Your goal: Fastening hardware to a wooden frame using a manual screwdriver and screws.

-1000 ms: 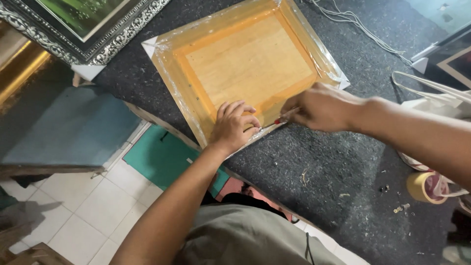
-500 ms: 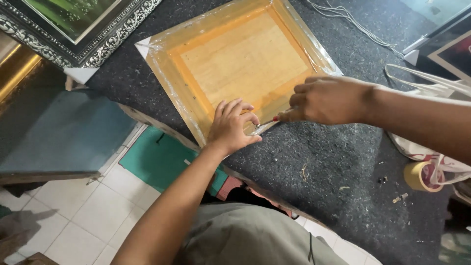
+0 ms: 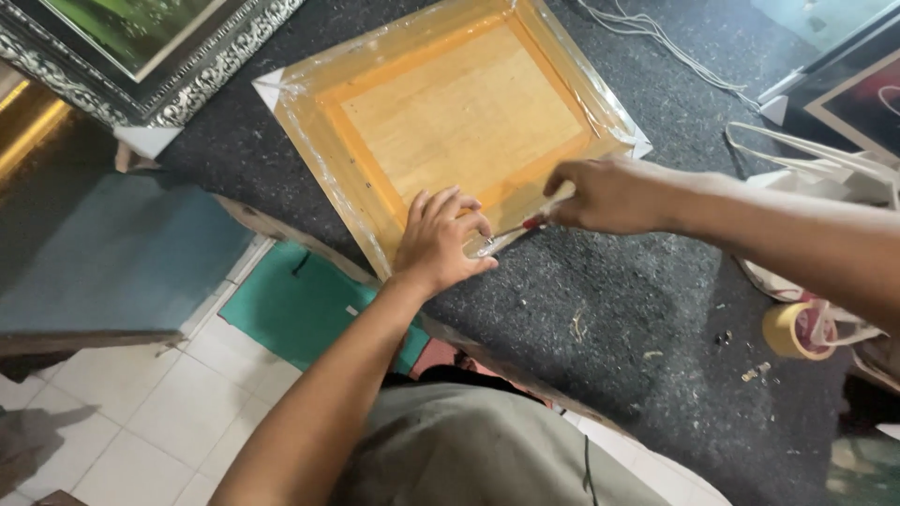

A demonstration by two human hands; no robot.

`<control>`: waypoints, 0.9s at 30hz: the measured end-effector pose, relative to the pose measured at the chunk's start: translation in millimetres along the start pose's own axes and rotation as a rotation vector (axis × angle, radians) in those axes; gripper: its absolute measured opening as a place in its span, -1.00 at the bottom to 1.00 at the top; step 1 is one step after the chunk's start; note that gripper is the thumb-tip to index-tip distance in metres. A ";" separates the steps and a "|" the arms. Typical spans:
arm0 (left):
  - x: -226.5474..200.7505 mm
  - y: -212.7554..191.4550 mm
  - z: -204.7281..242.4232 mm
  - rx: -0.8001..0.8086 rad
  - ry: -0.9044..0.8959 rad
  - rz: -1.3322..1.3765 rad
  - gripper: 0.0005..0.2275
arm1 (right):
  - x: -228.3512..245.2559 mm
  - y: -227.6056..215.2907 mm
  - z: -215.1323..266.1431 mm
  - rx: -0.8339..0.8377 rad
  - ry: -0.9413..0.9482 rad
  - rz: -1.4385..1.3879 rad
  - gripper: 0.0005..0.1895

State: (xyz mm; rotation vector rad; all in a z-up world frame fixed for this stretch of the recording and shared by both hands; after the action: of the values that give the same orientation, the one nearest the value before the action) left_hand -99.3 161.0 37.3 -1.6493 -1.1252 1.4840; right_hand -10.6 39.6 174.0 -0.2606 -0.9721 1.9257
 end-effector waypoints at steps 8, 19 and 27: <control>-0.7 -0.9 1.1 -0.003 -0.007 -0.006 -0.70 | 17.5 -4.1 16.4 -0.075 -0.725 0.884 -0.71; 3.8 6.7 -1.8 -0.046 -0.078 0.009 -0.82 | -2.5 8.5 -6.5 0.022 -0.025 -0.070 -0.65; -3.0 -7.4 1.2 0.007 -0.010 0.016 -0.72 | 26.5 -1.2 32.0 -0.145 -0.660 1.129 -0.67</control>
State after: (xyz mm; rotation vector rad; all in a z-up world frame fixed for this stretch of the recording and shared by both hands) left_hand -101.7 161.3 45.0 -1.6516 -1.1134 1.5066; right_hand -41.3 44.8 201.5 -0.2925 -1.6043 3.0813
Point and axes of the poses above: each hand's wrist, its own z-axis away from the middle knuckle, its own y-axis out of the palm, x = y × z, the point moved 4 cm from there along -z, towards the middle knuckle, and after that the axes turned 9 degrees about -z, right-handed, at the moved point
